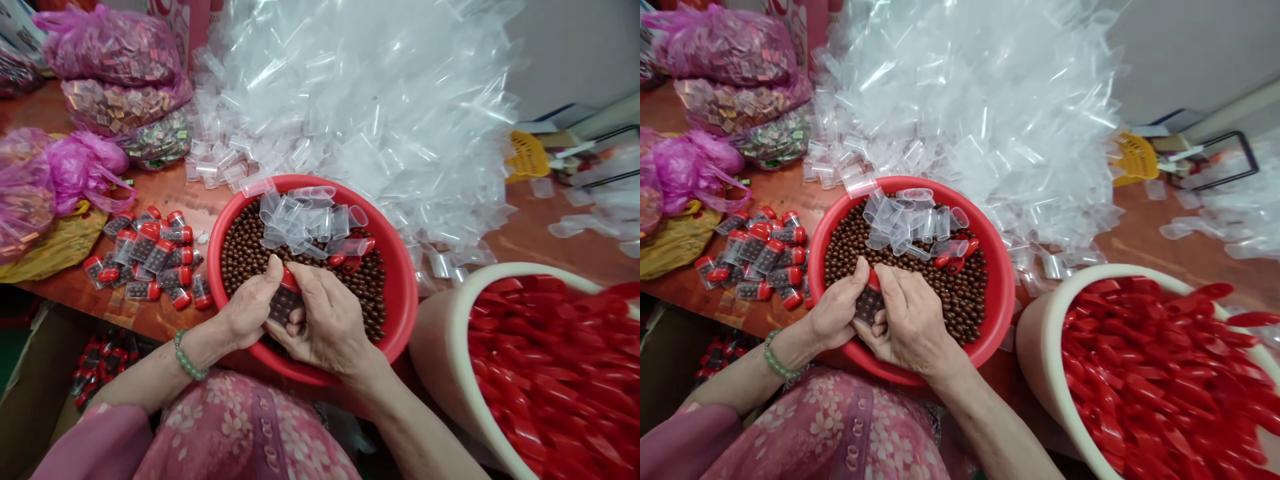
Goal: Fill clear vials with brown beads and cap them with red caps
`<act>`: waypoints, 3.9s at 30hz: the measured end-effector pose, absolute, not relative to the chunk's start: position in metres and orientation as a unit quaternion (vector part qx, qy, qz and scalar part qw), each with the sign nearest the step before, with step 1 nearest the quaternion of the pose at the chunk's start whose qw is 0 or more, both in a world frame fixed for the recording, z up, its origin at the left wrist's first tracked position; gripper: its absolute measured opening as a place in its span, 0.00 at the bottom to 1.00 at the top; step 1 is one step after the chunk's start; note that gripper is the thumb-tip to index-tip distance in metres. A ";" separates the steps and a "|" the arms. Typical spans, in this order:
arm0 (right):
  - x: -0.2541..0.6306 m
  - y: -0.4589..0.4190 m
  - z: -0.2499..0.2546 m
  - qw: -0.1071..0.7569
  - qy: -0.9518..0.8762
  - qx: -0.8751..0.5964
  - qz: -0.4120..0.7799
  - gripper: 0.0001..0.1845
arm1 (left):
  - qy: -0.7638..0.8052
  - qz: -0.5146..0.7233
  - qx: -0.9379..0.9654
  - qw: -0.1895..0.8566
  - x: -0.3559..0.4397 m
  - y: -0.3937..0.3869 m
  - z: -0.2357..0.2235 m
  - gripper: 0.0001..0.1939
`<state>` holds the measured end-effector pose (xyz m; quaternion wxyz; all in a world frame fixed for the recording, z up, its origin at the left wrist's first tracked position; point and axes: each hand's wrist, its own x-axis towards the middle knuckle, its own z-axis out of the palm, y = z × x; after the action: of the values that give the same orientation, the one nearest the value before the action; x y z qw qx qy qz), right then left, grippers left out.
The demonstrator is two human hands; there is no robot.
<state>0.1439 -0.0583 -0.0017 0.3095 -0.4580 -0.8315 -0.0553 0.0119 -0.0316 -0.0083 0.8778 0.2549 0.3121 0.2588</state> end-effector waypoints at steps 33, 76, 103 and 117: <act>0.227 -0.014 0.027 -0.111 -0.755 -0.646 -0.016 0.12 | 0.483 0.363 0.796 0.024 -0.093 0.032 -0.001 0.17; 0.201 -0.028 0.011 0.324 -0.681 -0.405 0.517 0.17 | 0.327 0.197 0.755 0.533 -0.011 0.001 0.009 0.25; 0.187 -0.031 0.037 0.279 -0.825 -0.385 0.305 0.03 | 0.287 0.176 0.752 0.567 -0.020 0.005 0.012 0.10; 0.240 -0.028 0.011 0.118 -0.713 -0.671 0.164 0.05 | 0.326 0.294 0.637 0.633 -0.020 -0.004 0.018 0.09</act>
<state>0.2397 -0.0280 0.0105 0.1176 -0.6712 -0.7134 0.1636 -0.0199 -0.0040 0.0181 0.6334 0.6371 0.3261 0.2942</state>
